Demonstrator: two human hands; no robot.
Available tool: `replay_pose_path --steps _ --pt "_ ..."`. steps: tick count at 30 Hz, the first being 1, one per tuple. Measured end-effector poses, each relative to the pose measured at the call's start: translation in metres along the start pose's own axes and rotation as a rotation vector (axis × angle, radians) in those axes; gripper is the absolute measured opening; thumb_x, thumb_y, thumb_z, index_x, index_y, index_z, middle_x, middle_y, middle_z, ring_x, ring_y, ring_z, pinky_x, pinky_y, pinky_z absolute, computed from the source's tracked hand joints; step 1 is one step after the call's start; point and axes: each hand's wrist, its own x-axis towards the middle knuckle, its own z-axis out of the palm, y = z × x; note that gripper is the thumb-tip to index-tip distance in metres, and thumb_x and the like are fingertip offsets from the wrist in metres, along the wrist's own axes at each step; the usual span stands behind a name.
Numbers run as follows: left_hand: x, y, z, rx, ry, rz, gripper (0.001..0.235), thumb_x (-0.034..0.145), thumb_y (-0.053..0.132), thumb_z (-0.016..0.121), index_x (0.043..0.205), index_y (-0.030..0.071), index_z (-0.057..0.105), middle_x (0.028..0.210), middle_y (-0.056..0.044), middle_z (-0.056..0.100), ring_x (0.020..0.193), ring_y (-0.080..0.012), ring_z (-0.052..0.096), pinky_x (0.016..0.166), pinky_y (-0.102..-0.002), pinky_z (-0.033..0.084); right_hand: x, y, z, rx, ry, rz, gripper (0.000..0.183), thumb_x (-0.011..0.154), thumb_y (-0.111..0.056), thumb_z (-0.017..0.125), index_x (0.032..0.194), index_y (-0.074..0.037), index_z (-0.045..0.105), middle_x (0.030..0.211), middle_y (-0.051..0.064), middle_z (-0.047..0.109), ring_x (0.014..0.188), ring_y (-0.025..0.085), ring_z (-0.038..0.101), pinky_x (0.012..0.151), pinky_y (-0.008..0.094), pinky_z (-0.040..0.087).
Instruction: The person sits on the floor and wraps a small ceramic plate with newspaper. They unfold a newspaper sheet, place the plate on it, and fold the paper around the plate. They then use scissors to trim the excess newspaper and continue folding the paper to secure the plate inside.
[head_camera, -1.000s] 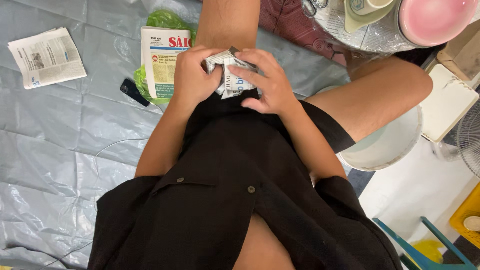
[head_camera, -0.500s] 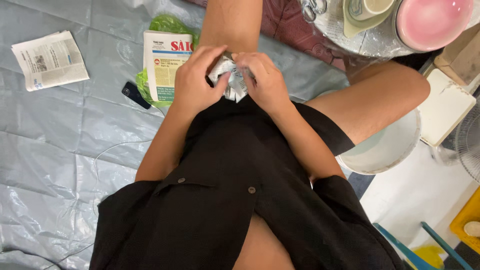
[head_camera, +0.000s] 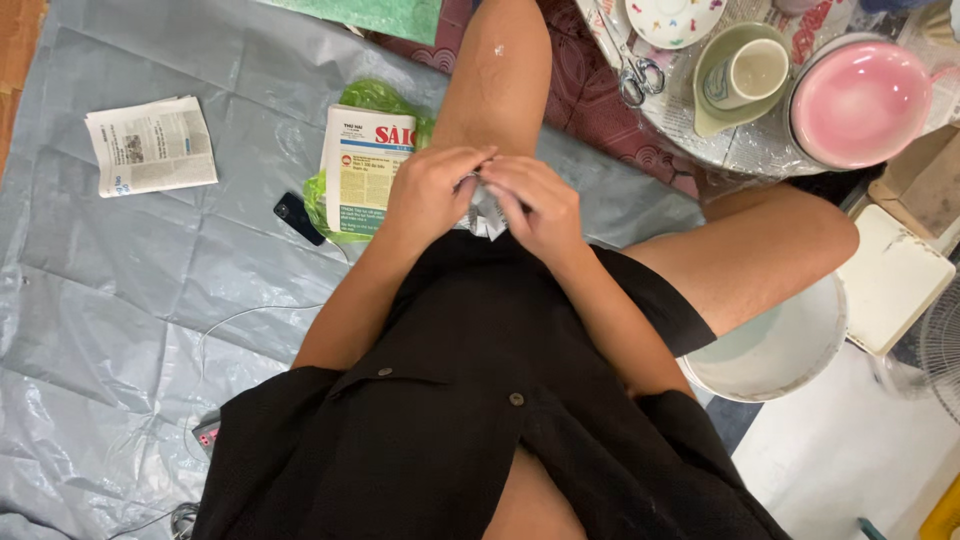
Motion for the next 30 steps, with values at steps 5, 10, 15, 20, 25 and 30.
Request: replay_pose_path --steps 5,10,15,20,25,30 --pt "0.001 0.003 0.005 0.085 0.084 0.011 0.029 0.083 0.0 0.074 0.111 0.006 0.076 0.107 -0.011 0.077 0.095 -0.0302 0.073 0.082 -0.04 0.057 0.004 0.0 -0.005 -0.096 0.001 0.151 0.036 0.091 -0.005 0.079 0.125 -0.001 0.069 0.121 0.017 0.071 0.109 0.033 0.071 0.095 0.038 0.056" --pt "0.005 0.01 0.007 0.12 0.101 0.011 0.028 0.084 0.0 0.073 0.112 0.004 0.076 0.107 -0.011 0.076 0.096 -0.0291 0.073 0.083 -0.04 0.058 0.0 0.006 0.001 -0.18 -0.034 0.152 0.033 0.093 -0.005 0.077 0.125 -0.001 0.069 0.122 0.016 0.071 0.106 0.033 0.073 0.091 0.038 0.059" --pt "0.007 0.017 -0.005 0.163 0.074 0.066 0.025 0.087 0.002 0.075 0.112 0.003 0.076 0.103 -0.01 0.076 0.09 -0.0289 0.072 0.076 -0.04 0.056 -0.004 0.014 0.002 -0.184 -0.054 0.141 0.032 0.092 -0.002 0.075 0.124 -0.001 0.07 0.121 0.016 0.073 0.105 0.032 0.073 0.089 0.038 0.06" --pt "0.005 0.016 -0.006 0.168 0.106 0.074 0.024 0.09 0.002 0.074 0.114 0.004 0.076 0.105 -0.009 0.075 0.092 -0.0268 0.073 0.077 -0.038 0.057 0.0 0.018 0.006 -0.237 -0.065 0.131 0.028 0.091 -0.004 0.076 0.118 -0.002 0.072 0.115 0.015 0.075 0.099 0.031 0.074 0.085 0.037 0.06" --pt "0.006 0.015 -0.006 0.105 0.092 -0.027 0.025 0.088 0.003 0.074 0.113 0.005 0.075 0.1 -0.011 0.075 0.086 -0.03 0.071 0.074 -0.039 0.056 0.011 0.014 0.0 -0.206 -0.098 0.11 0.026 0.091 -0.004 0.077 0.117 -0.003 0.073 0.113 0.014 0.075 0.097 0.03 0.074 0.082 0.037 0.06" --pt "0.008 0.017 -0.021 0.167 -0.02 -0.19 0.024 0.087 0.013 0.074 0.11 0.007 0.076 0.094 -0.015 0.073 0.081 -0.0346 0.07 0.071 -0.044 0.055 0.029 0.001 -0.006 -0.216 -0.147 0.095 0.025 0.091 -0.005 0.078 0.116 -0.004 0.073 0.111 0.013 0.075 0.095 0.03 0.074 0.079 0.036 0.06"
